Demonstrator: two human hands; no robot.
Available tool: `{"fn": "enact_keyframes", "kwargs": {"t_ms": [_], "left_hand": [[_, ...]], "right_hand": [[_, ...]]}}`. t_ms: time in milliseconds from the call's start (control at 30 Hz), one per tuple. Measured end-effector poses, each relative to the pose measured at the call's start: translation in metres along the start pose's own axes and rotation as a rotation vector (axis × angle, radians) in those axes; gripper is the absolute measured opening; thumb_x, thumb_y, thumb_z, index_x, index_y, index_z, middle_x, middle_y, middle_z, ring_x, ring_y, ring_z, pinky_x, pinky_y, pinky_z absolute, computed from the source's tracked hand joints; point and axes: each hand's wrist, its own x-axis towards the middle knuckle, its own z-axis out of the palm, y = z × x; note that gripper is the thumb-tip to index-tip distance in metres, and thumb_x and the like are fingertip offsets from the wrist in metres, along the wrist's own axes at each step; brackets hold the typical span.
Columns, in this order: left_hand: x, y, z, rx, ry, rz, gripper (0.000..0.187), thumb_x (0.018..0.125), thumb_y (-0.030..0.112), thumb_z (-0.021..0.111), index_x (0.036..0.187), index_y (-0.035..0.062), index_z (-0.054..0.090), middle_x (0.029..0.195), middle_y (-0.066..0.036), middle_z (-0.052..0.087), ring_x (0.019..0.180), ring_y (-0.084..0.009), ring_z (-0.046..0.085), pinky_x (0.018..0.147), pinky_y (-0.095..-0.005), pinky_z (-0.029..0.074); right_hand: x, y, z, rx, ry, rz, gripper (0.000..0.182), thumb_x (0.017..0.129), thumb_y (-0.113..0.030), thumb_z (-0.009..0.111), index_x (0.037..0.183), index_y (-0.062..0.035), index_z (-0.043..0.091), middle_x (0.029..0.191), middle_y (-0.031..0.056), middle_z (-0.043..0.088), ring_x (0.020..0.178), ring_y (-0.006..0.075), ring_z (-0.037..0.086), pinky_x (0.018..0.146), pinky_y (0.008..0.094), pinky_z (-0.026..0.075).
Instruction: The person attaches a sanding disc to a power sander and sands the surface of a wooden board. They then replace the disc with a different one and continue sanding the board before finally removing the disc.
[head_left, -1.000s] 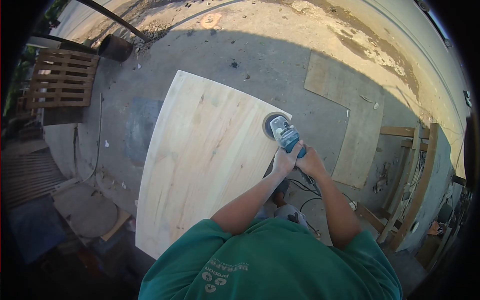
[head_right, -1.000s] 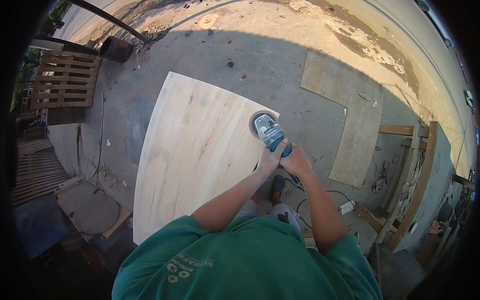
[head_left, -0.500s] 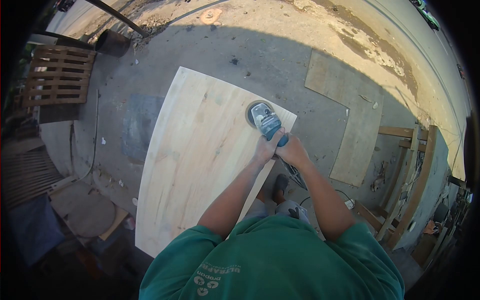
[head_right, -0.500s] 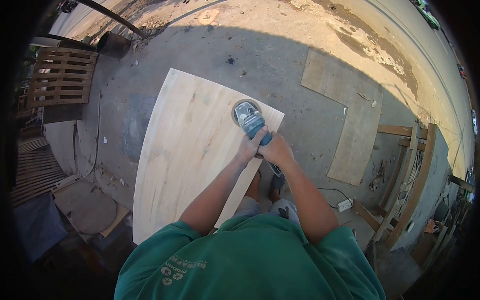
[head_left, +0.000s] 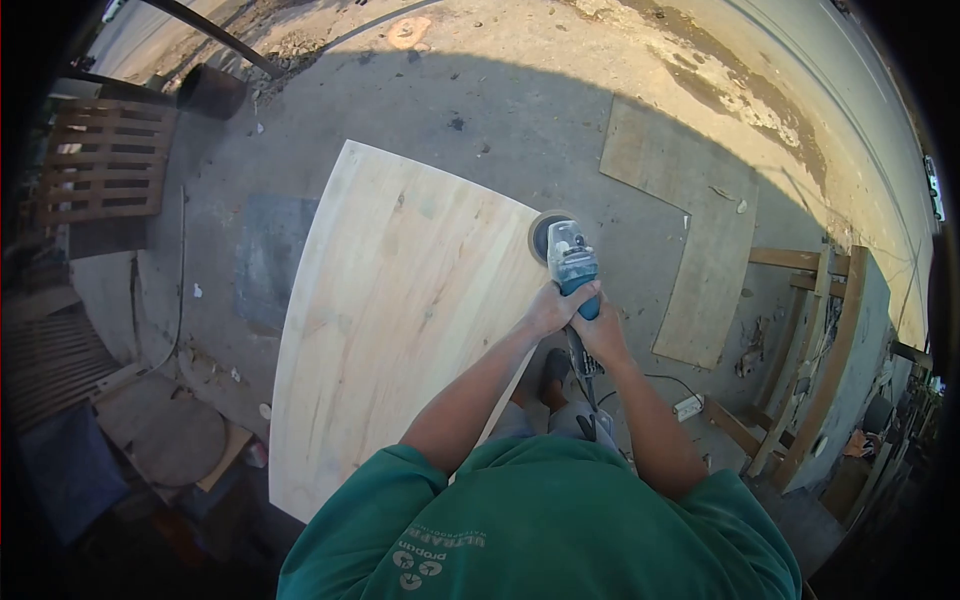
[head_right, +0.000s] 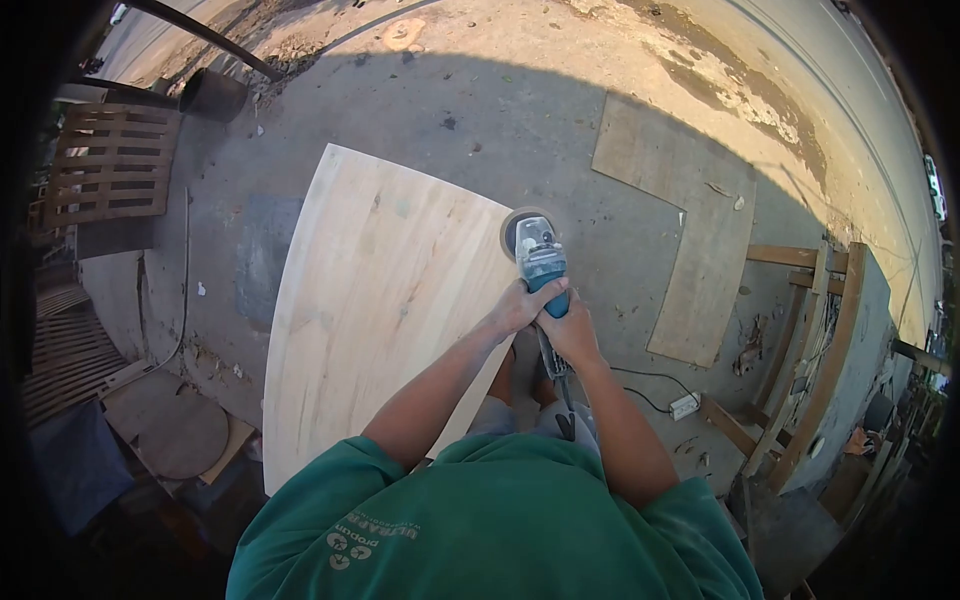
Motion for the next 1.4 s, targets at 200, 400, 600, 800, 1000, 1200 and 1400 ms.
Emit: {"fn": "enact_keyframes", "kwargs": {"t_ms": [200,400,600,800,1000,1200,1400], "left_hand": [[-0.017,0.012,-0.036,-0.096,0.033,-0.174,0.077,0.083,0.065,0.066,0.114,-0.0058,0.064,0.098,-0.017,0.069,0.084,-0.0253,0.073,0.062,-0.0359,0.062],[-0.018,0.009,-0.003,-0.017,-0.031,-0.088,0.076,0.083,0.062,0.068,0.121,-0.0034,0.062,0.101,-0.017,0.069,0.085,-0.0265,0.072,0.063,-0.0388,0.063],[-0.028,0.013,-0.053,-0.095,0.085,-0.193,0.078,0.082,0.068,0.064,0.113,-0.0035,0.065,0.094,-0.015,0.070,0.079,-0.0232,0.072,0.063,-0.0331,0.061],[-0.021,0.018,-0.037,-0.061,0.022,-0.178,0.078,0.085,0.069,0.059,0.115,-0.0029,0.061,0.098,-0.015,0.069,0.086,-0.0229,0.072,0.068,-0.0346,0.063],[-0.020,-0.006,0.027,-0.071,-0.055,-0.160,0.074,0.084,0.060,0.068,0.115,-0.0062,0.063,0.098,-0.015,0.069,0.082,-0.0225,0.072,0.063,-0.0342,0.060],[-0.086,-0.050,0.020,-0.272,0.115,-0.118,0.057,0.092,0.050,0.067,0.117,-0.0013,0.062,0.102,-0.011,0.067,0.094,-0.0176,0.067,0.079,-0.0322,0.056],[-0.083,-0.075,0.045,-0.269,0.193,-0.026,0.051,0.092,0.043,0.068,0.112,-0.0033,0.066,0.104,-0.014,0.070,0.102,-0.0190,0.066,0.090,-0.0348,0.050]], "right_hand": [[0.008,-0.040,0.016,-0.245,-0.103,0.085,0.064,0.077,-0.049,0.073,0.112,0.0024,0.057,0.101,0.0274,0.069,0.098,0.0448,0.067,0.085,0.0486,0.052],[-0.017,-0.008,0.004,-0.021,0.004,0.090,0.064,0.077,-0.049,0.072,0.112,0.0019,0.057,0.099,0.0258,0.069,0.096,0.0435,0.068,0.083,0.0484,0.053],[0.011,-0.053,0.030,-0.287,-0.174,0.094,0.062,0.076,-0.049,0.073,0.109,0.0011,0.058,0.099,0.0262,0.069,0.096,0.0423,0.069,0.084,0.0468,0.054],[0.010,-0.045,0.013,-0.264,-0.138,0.103,0.063,0.075,-0.049,0.075,0.109,0.0012,0.058,0.099,0.0260,0.069,0.097,0.0422,0.068,0.084,0.0463,0.053],[-0.029,0.019,-0.017,-0.035,0.025,0.103,0.062,0.075,-0.046,0.076,0.112,0.0002,0.059,0.097,0.0248,0.069,0.095,0.0422,0.068,0.082,0.0470,0.052],[-0.068,0.009,0.010,-0.265,-0.164,0.047,0.054,0.074,-0.039,0.076,0.107,-0.0007,0.058,0.092,0.0256,0.069,0.092,0.0452,0.067,0.080,0.0492,0.053],[-0.073,0.015,-0.008,-0.294,-0.199,0.048,0.052,0.074,-0.037,0.075,0.106,-0.0001,0.058,0.093,0.0272,0.069,0.090,0.0467,0.067,0.079,0.0500,0.053]]}}
